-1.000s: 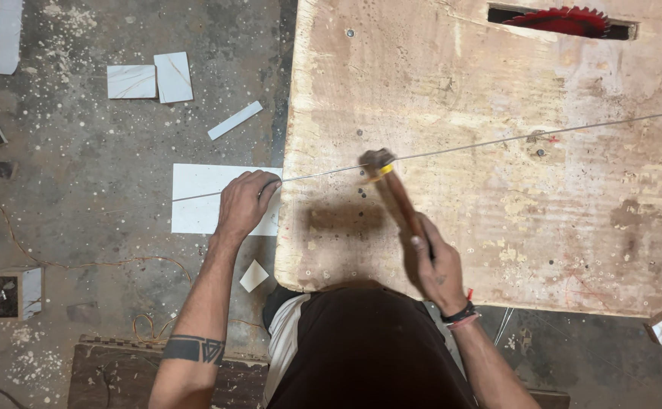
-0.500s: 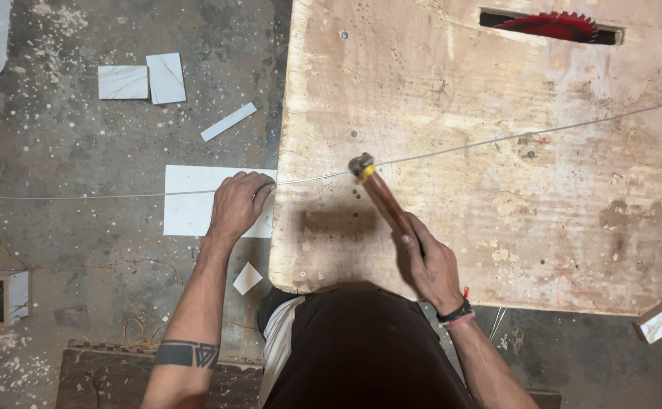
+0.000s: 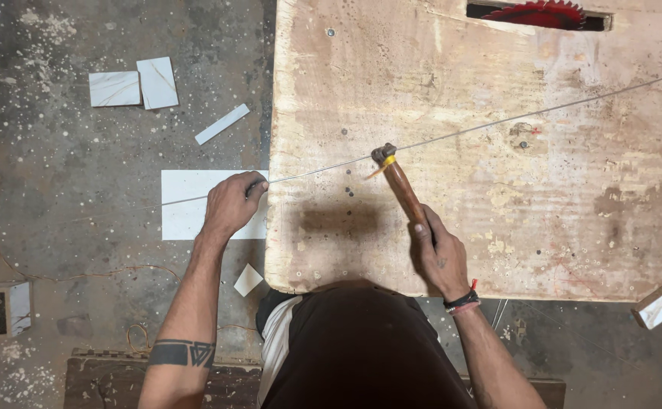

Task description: The person holds a long thin metal wire against a wooden workbench and hammers along its length to straighten it, sliding the wire by hand between hammer strikes and repositioning it repeatedly across the bench.

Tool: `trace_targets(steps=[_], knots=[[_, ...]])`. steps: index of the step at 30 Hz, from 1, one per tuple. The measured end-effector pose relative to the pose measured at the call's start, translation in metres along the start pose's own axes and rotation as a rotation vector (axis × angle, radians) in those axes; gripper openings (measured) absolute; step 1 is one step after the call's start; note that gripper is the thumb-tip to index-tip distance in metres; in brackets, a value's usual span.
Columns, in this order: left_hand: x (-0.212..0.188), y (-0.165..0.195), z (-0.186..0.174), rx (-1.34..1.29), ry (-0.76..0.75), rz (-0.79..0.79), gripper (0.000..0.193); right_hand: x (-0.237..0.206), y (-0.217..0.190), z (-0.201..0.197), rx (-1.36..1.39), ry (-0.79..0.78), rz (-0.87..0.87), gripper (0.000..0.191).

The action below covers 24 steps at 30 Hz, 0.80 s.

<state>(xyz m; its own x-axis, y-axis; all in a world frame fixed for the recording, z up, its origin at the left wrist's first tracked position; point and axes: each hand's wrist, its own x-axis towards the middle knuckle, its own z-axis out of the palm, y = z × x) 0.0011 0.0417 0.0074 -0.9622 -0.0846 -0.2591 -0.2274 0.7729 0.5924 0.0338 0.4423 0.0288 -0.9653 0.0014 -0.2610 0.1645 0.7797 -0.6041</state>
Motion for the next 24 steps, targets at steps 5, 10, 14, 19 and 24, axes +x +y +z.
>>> trace_targets(steps=[5, 10, 14, 19, 24], knots=[[0.001, 0.002, 0.001, -0.051, -0.002, -0.076, 0.026, 0.003, 0.008, 0.0, -0.032, 0.005, 0.059, 0.06], [0.002, 0.001, 0.003, -0.043, -0.008, -0.084, 0.026, 0.006, 0.029, -0.002, 0.028, 0.065, 0.065, 0.058], [0.003, -0.003, 0.004, -0.048, 0.025, -0.03, 0.025, 0.012, 0.044, -0.002, -0.025, 0.093, 0.081, 0.056], [0.001, -0.008, 0.004, -0.008, 0.069, 0.082, 0.023, 0.012, 0.041, -0.01, 0.156, 0.081, -0.076, 0.053], [-0.002, -0.007, 0.003, 0.049, 0.129, 0.191, 0.017, -0.001, 0.02, -0.015, 0.199, 0.01, 0.141, 0.056]])
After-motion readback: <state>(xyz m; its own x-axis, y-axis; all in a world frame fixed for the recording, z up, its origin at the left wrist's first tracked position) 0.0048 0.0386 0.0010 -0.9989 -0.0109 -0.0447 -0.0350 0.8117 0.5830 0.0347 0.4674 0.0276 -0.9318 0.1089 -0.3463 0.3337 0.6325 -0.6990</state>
